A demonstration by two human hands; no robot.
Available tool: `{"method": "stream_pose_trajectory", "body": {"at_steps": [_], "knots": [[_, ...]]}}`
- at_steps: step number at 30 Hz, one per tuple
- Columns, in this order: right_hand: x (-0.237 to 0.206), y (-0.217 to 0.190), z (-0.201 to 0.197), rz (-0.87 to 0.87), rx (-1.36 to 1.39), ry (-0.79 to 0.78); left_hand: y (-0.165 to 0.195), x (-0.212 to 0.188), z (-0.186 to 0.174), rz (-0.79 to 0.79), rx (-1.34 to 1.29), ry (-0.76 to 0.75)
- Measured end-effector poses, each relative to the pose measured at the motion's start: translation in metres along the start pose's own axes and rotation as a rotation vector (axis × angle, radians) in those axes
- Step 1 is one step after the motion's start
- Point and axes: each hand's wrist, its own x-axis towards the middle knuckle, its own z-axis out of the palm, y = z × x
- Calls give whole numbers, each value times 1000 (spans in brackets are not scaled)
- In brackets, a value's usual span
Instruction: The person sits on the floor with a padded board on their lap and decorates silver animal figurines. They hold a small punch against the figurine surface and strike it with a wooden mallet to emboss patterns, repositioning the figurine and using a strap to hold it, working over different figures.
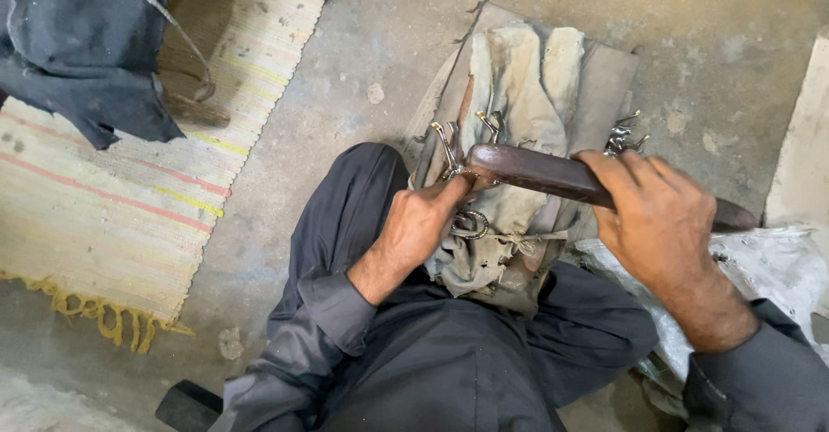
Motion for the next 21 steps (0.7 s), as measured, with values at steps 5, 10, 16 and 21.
{"method": "stream_pose_trajectory", "body": {"at_steps": [5,10,16,21], "knots": [[1,2,-6,44,-105,-129,2,0,-1,-9,-4,22],[5,1,-12,131,18,-74,2,1,0,-113,-77,14],[10,-1,-9,92,74,-19,2,-3,1,-38,-95,76],[8,3,-11,58,-62,-80,2,-3,4,-89,-86,87]]}}
